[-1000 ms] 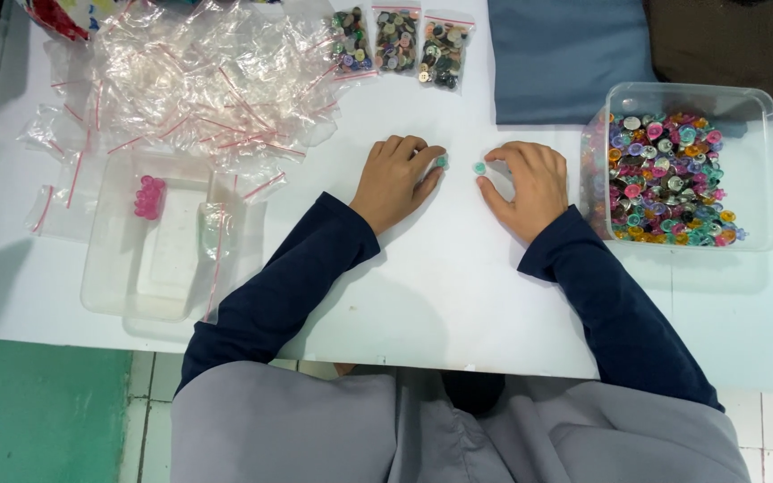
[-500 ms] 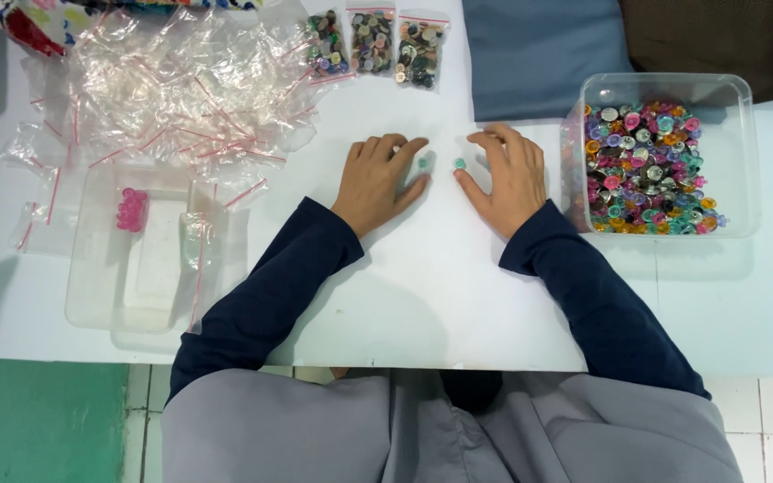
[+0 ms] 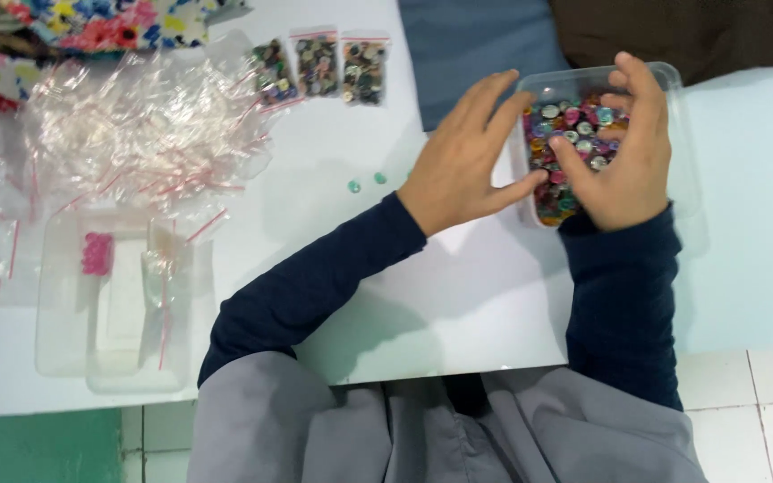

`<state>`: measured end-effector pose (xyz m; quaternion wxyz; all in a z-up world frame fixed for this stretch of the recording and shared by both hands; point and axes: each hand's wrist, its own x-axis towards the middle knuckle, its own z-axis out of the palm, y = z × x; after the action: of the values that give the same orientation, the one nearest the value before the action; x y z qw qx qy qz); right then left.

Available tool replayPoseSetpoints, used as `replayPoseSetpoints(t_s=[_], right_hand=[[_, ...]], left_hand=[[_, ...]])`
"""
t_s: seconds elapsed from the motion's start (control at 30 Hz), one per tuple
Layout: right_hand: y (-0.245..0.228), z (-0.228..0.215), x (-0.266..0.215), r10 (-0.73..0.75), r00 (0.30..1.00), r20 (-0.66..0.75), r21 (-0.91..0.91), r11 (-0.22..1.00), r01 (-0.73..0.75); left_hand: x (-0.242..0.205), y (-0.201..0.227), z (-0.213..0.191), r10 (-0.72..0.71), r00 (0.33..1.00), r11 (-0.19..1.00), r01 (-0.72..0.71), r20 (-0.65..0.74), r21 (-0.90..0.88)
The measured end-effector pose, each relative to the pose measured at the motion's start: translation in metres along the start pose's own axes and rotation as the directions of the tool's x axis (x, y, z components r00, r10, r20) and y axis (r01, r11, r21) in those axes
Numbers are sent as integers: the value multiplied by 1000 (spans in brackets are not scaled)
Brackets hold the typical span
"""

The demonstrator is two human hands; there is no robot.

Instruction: Sorting small colorful buttons from a plastic container into individual zip-lock bags.

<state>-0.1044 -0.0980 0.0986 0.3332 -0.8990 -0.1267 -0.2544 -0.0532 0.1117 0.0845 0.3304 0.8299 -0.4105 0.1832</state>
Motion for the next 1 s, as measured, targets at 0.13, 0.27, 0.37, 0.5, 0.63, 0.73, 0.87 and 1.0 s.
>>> replayPoseSetpoints(t_s=[0.13,0.27,0.37,0.5,0.63,0.73,0.87,1.0], right_hand=[[77,-14,3,93,960,262,-31,996,-88],[114,6,-6,109,890,443,-34,994,-105],[125,14,-15,143,873,467,-165,984,-73],[129,15,-17,298,816,495,-253,948,-193],[140,20,-21,339,811,477,-277,934,-228],[135,19,-20,364,810,459,-230,930,-288],[122,11,-16,344,826,446,-167,939,-300],[124,9,-23,364,846,389,-119,931,-346]], left_hand=[[30,2,58,-4,970,983,-41,241,179],[56,-12,126,-207,813,960,62,544,273],[74,-13,172,-370,671,884,43,642,465],[75,-13,227,-480,669,822,117,568,557],[67,-4,202,-397,786,834,92,474,545],[61,-8,188,-297,843,871,47,448,490],[62,-1,159,-230,877,946,99,422,308],[70,-22,175,-252,749,930,363,612,-60]])
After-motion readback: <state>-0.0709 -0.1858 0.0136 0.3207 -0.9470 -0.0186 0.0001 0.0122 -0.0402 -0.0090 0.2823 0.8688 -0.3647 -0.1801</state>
